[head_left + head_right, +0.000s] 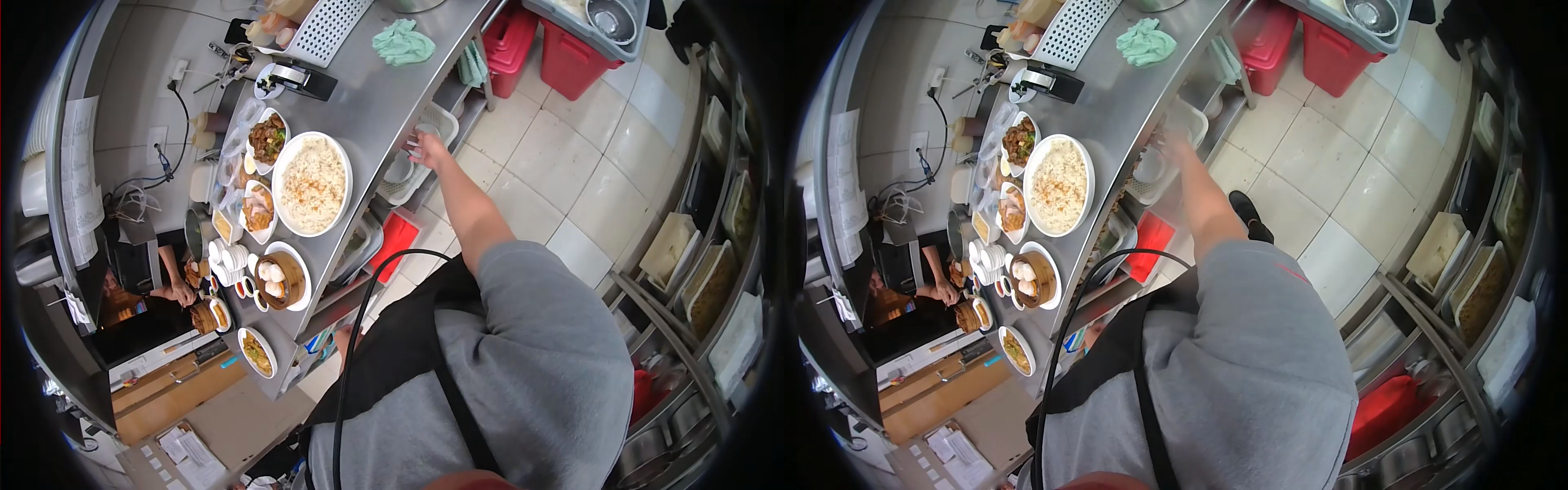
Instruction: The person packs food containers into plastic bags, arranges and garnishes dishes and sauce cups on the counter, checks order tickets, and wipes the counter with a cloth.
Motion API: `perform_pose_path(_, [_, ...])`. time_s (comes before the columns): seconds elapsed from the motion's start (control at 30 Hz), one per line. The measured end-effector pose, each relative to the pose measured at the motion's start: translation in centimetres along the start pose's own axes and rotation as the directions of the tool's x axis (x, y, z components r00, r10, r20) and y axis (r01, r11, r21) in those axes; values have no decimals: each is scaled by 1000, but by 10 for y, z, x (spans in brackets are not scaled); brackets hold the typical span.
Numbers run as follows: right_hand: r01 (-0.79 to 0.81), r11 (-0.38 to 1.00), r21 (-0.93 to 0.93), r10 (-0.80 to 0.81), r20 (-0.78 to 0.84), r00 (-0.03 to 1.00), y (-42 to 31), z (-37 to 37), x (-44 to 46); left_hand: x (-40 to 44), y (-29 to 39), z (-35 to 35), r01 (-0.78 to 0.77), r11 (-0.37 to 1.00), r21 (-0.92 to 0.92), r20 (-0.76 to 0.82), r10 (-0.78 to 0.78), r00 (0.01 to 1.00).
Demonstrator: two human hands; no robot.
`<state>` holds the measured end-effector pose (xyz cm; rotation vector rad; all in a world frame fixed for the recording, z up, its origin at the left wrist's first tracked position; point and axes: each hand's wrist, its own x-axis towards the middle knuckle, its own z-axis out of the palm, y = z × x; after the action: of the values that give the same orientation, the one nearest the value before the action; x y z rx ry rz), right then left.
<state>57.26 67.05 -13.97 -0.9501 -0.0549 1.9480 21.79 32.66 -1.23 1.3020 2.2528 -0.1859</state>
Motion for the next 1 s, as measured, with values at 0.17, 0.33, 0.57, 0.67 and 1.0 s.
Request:
perform_pose_path(0.17, [53, 998, 33, -53, 16, 998, 7, -1, 9, 10, -61, 21, -50, 991, -122, -14, 49, 999])
perform_pose_path(0.33, [-42, 999, -9, 43, 146, 988, 20, -14, 19, 13, -87, 43, -176, 965, -196, 125, 203, 971])
perform_pose_path(0.57, [-105, 994, 26, 97, 217, 971, 39, -23, 30, -12, -3, 13, -12, 943, -331, 169, 72, 983])
perform_pose_path(0.67, [-100, 993, 58, 87, 193, 977, 46, -16, 19, -12, 11, 7, -28, 948, -318, 146, 78, 986])
perform_pose_path(1.0, [-56, 969, -240, 100, 174, 980, 64, -3, 4, -2, -23, 22, -5, 969, -247, 213, 59, 975])
